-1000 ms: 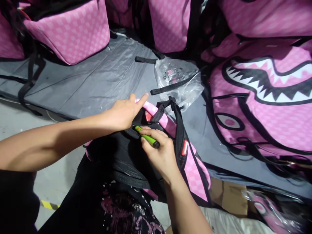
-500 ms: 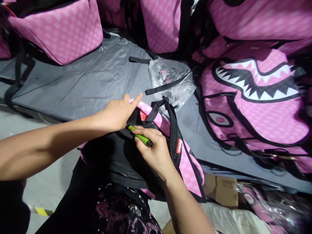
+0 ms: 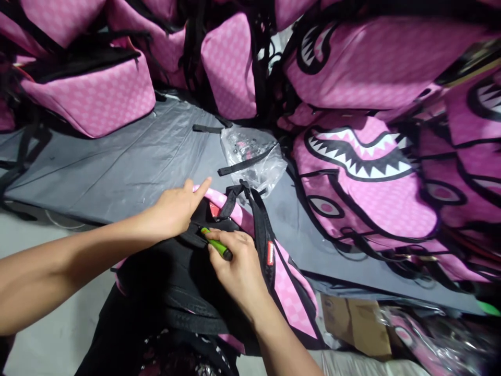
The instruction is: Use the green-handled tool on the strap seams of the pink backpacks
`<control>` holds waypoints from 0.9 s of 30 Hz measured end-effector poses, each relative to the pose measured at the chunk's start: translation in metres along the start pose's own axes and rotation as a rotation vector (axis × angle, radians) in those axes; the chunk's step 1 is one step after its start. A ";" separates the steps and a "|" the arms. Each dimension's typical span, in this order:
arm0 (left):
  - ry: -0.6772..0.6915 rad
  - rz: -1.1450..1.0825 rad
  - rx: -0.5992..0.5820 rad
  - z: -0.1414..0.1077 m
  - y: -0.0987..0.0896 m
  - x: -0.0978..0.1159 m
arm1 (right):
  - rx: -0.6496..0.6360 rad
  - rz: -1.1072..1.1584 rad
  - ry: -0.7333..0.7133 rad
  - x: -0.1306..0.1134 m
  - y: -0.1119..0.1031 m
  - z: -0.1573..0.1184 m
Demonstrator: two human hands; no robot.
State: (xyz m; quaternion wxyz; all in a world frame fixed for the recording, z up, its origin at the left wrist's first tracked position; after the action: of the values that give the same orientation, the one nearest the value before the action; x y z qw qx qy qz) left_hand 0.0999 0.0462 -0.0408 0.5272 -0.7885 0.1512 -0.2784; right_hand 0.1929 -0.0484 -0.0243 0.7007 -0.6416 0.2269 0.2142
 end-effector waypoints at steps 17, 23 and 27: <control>-0.012 -0.014 -0.042 -0.001 -0.001 -0.004 | 0.141 0.247 0.059 0.008 -0.073 -0.019; -0.034 0.005 -0.050 0.000 0.001 -0.007 | 0.341 -0.521 0.261 0.119 -0.150 0.028; -0.053 -0.003 -0.073 0.000 0.004 -0.007 | 0.071 -0.640 0.198 0.167 -0.099 0.087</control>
State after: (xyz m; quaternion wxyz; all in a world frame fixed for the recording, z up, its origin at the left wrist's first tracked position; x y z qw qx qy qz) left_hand 0.0951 0.0485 -0.0462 0.5015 -0.8146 0.1460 -0.2524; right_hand 0.3892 0.0318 -0.0374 0.7289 -0.6731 0.0880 -0.0882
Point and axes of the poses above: each hand's wrist, its own z-axis towards the middle knuckle, its own y-axis out of the palm, x = y × z, the point moved 10 cm from there along z, towards the middle knuckle, and after that the axes turned 13 degrees about -z, right-handed, at the moved point
